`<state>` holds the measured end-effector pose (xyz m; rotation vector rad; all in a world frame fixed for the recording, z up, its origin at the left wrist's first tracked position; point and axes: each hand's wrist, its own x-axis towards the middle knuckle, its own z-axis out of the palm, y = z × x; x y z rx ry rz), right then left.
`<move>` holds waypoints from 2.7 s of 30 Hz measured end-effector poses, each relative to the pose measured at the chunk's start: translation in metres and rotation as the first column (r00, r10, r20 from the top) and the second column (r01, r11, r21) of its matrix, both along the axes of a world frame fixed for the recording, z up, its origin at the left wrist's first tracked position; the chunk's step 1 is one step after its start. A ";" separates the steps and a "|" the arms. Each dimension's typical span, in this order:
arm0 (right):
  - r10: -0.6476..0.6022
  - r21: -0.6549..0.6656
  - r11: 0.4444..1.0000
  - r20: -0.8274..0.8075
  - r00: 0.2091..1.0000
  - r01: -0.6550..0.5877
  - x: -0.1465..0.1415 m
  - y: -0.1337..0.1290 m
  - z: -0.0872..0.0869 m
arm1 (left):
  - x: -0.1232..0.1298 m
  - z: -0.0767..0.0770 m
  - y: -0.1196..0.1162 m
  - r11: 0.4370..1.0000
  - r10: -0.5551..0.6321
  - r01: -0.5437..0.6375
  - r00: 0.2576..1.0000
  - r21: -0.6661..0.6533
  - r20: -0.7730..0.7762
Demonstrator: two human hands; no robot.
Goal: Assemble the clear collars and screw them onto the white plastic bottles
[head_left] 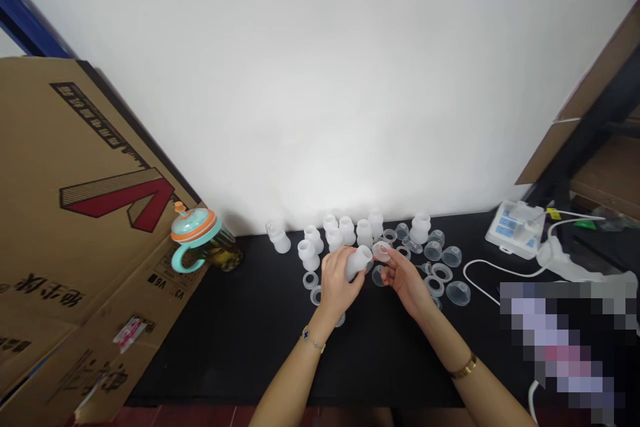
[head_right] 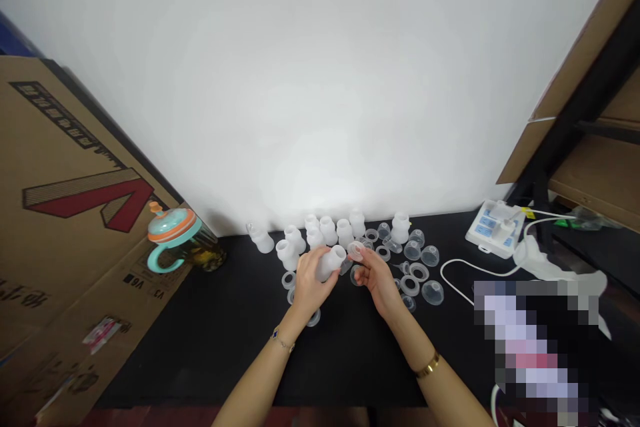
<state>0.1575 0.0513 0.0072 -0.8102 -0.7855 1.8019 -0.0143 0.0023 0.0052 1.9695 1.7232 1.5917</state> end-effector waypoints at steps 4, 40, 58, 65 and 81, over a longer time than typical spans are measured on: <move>-0.017 0.021 1.000 0.005 1.000 0.017 0.000 0.000 0.001 | 0.000 0.002 -0.001 0.999 -0.020 0.021 1.000 -0.025 0.021; -0.070 0.318 0.948 0.164 0.984 0.014 -0.004 -0.003 -0.005 | 0.000 -0.003 -0.002 0.998 -0.057 0.059 0.984 0.010 -0.170; -0.046 0.325 0.946 0.163 0.985 -0.010 -0.004 0.000 -0.010 | 0.001 -0.007 -0.002 0.998 -0.002 0.019 0.957 0.057 -0.289; -0.049 0.321 0.947 0.179 0.983 -0.012 -0.004 0.000 -0.009 | 0.001 -0.008 -0.001 0.997 -0.002 0.022 0.960 0.070 -0.280; -0.050 0.323 0.946 0.186 0.981 -0.013 -0.002 -0.001 -0.005 | 0.001 -0.009 -0.001 0.997 -0.047 0.057 0.981 0.047 -0.190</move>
